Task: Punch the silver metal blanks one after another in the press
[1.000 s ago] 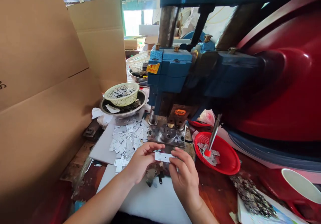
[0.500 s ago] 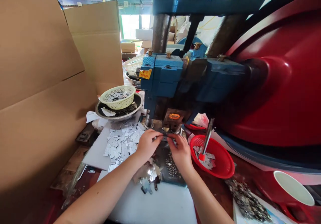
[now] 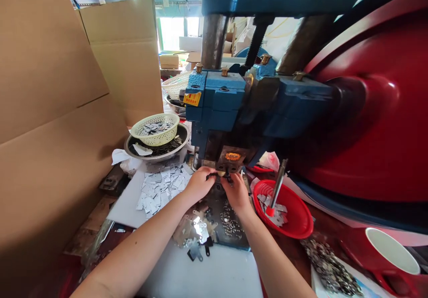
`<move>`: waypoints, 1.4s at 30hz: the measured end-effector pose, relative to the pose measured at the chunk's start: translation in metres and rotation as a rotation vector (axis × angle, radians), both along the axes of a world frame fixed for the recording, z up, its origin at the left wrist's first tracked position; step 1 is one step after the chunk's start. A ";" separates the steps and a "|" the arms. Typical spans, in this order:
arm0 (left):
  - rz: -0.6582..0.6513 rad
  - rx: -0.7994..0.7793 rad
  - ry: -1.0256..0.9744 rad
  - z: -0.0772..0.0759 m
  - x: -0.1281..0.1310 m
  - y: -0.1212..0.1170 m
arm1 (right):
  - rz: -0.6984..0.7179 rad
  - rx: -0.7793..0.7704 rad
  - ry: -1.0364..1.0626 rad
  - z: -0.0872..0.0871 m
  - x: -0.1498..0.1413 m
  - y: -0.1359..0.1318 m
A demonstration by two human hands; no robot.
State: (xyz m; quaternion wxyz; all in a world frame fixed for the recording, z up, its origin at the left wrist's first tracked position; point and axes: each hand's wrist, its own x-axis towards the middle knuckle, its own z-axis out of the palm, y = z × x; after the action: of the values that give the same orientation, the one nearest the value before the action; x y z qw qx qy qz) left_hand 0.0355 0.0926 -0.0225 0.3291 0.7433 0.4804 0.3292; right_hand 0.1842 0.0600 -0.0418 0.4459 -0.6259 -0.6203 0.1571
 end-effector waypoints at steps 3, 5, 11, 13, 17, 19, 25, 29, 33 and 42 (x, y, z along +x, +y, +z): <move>-0.039 0.023 0.024 0.000 0.000 0.002 | 0.012 0.005 0.008 0.001 -0.002 0.001; -0.058 0.033 0.036 -0.001 0.001 0.003 | 0.011 0.014 0.011 0.001 -0.003 0.002; -0.026 0.071 0.029 0.006 -0.004 0.002 | -0.049 0.055 0.024 0.006 -0.004 -0.005; 0.032 0.095 0.028 0.013 -0.015 -0.006 | -0.054 0.060 0.035 0.009 -0.001 -0.018; 0.017 0.050 0.161 0.022 -0.046 -0.035 | 0.022 -0.028 0.017 0.009 0.009 -0.056; -0.107 -0.002 0.273 0.019 -0.057 -0.053 | 0.041 -0.065 -0.006 0.006 0.014 -0.074; -0.211 -0.038 0.458 0.004 -0.060 -0.083 | 0.019 -0.072 -0.134 -0.007 0.029 -0.093; -0.151 -0.081 0.402 0.006 -0.059 -0.085 | -0.028 -0.046 -0.317 -0.012 0.036 -0.083; -0.099 -0.114 0.273 0.009 -0.064 -0.089 | -0.052 0.025 -0.544 -0.015 0.036 -0.075; 0.017 -0.256 0.094 0.005 -0.071 -0.101 | -0.054 0.047 -0.679 -0.018 0.036 -0.074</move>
State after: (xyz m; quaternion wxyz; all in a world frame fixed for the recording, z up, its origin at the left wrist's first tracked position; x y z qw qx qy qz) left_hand -0.0353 -0.0080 -0.0178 0.3957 0.7057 0.5397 0.2326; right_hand 0.2197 -0.0144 -0.0598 0.2322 -0.6484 -0.7199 -0.0863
